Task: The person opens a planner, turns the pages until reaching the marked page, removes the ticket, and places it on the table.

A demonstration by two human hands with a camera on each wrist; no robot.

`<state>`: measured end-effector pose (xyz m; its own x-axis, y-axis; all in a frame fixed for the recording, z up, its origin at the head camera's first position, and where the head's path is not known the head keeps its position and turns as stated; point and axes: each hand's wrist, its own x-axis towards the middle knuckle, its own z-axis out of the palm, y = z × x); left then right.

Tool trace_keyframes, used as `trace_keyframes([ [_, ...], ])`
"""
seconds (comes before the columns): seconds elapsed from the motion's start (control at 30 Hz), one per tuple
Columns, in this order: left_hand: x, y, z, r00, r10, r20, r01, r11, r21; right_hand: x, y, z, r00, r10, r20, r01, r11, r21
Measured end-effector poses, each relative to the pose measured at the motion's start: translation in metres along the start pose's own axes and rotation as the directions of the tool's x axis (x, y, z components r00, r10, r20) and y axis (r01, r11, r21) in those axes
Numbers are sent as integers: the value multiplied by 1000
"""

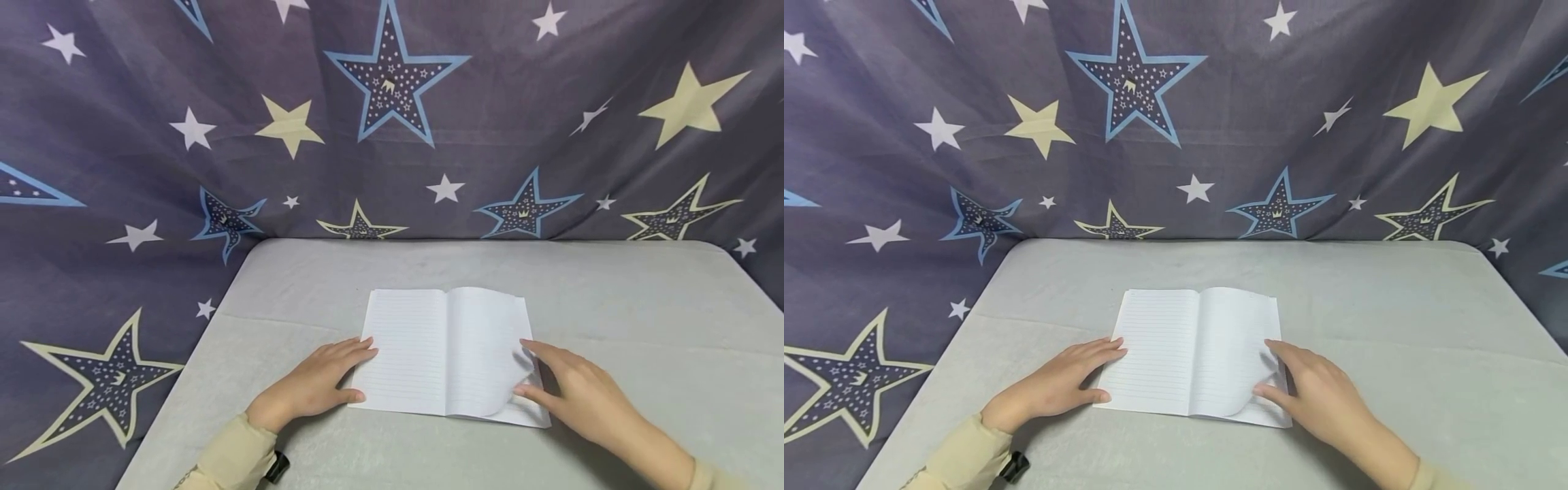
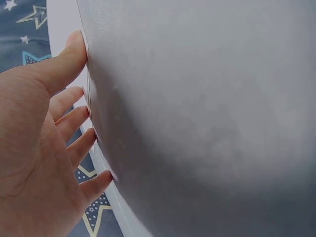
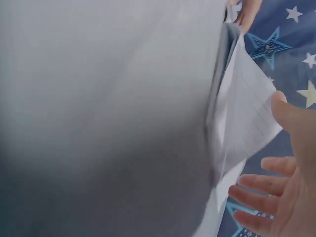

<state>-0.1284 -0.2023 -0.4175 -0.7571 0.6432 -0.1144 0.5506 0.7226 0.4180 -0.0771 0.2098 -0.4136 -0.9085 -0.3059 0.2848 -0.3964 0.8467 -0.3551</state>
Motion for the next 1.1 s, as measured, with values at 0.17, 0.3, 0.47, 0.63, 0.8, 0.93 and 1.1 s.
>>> trace_keyframes([
  [0.17,0,0,1,1000,-8,11,8,1000,-9,5,-16,3,996,85,20,-86,991,101],
  [0.3,0,1,1,1000,4,4,-4,1000,-5,8,-24,8,997,34,-71,-21,983,183],
  [0.47,0,1,1,1000,7,0,-7,1000,-1,18,-36,11,984,-47,-174,91,963,254],
  [0.63,1,0,2,1000,-16,15,16,1000,-3,28,-52,19,980,-118,-162,159,951,266],
  [0.8,1,-3,0,1000,-3,-15,3,1000,22,31,-68,31,982,-182,-47,188,959,210],
  [0.93,-3,-8,-4,999,-13,-52,15,999,43,32,-78,40,968,-245,50,233,956,180],
  [1.1,-11,-18,-13,994,-74,-83,77,996,41,31,-86,45,937,-312,158,289,945,151],
])
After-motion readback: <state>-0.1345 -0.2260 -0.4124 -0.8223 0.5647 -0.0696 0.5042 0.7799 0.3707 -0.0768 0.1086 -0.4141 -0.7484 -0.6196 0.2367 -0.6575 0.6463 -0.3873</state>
